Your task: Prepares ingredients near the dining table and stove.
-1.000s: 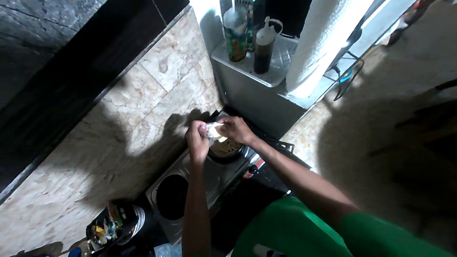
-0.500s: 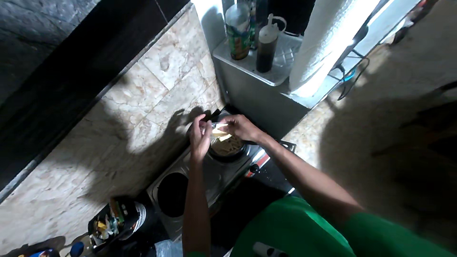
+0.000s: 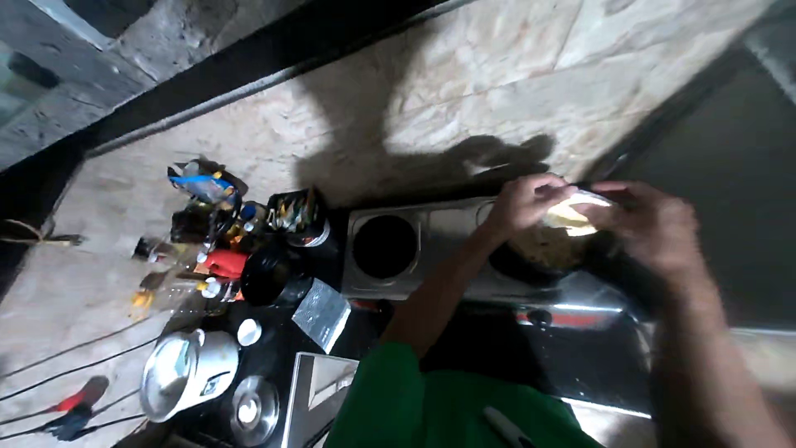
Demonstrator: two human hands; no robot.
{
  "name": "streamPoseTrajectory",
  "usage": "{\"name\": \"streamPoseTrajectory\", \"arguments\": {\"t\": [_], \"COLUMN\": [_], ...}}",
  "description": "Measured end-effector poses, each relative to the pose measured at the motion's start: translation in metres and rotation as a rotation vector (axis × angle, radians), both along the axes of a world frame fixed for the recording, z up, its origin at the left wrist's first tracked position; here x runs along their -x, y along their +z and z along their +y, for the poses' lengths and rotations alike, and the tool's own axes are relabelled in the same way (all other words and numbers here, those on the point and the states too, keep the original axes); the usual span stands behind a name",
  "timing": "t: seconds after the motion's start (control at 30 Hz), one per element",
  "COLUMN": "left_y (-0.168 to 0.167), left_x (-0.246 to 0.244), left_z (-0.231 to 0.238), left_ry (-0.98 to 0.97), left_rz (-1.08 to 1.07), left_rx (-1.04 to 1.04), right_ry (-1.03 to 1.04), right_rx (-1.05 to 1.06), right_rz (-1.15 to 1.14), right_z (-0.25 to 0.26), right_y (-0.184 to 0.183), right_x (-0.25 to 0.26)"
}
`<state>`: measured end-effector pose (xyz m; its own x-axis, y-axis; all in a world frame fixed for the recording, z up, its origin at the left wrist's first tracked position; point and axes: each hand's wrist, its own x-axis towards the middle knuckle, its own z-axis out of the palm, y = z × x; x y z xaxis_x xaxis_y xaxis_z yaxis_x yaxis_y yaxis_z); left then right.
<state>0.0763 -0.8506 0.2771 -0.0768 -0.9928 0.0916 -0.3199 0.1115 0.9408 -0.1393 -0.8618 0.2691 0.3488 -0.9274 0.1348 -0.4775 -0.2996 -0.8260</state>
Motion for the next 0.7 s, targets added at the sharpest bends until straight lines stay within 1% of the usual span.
{"name": "streamPoseTrajectory", "arguments": {"t": [0.07,0.13,0.17,0.2,0.23,0.27,0.37,0.47,0.7], "left_y": [0.007,-0.039,-0.041,-0.031,-0.020,-0.016,-0.022,-0.024,-0.033], "left_x": [-0.003,-0.005,-0.002,0.000,0.001,0.002,0.010,0.018,0.021], "left_z": [0.010,0.018,0.026,0.038,0.045,0.046,0.039,0.033,0.025], "left_ry": [0.082,0.124,0.146,0.160,0.173,0.187,0.220,0.221,0.167], "left_rz": [-0.039,-0.061,-0.043,-0.008,0.032,0.072,0.156,0.170,0.141], "left_rx": [-0.119,0.129,0.122,0.060,-0.006,-0.041,-0.048,-0.010,-0.006], "right_ry": [-0.134,-0.275,-0.317,-0.336,-0.328,-0.303,-0.252,-0.254,-0.231], "right_rx": [0.056,0.116,0.134,0.153,0.153,0.135,0.016,-0.052,-0.119], "right_rz": [0.087,0.137,0.151,0.150,0.134,0.106,-0.010,-0.074,-0.172], "right_z": [0.013,0.025,0.029,0.031,0.033,0.033,0.035,0.036,0.035], "right_y": [0.013,0.018,0.016,0.011,0.004,-0.003,-0.016,-0.019,-0.018], "right_x": [-0.014,-0.023,-0.024,-0.026,-0.026,-0.027,-0.029,-0.031,-0.034]}}
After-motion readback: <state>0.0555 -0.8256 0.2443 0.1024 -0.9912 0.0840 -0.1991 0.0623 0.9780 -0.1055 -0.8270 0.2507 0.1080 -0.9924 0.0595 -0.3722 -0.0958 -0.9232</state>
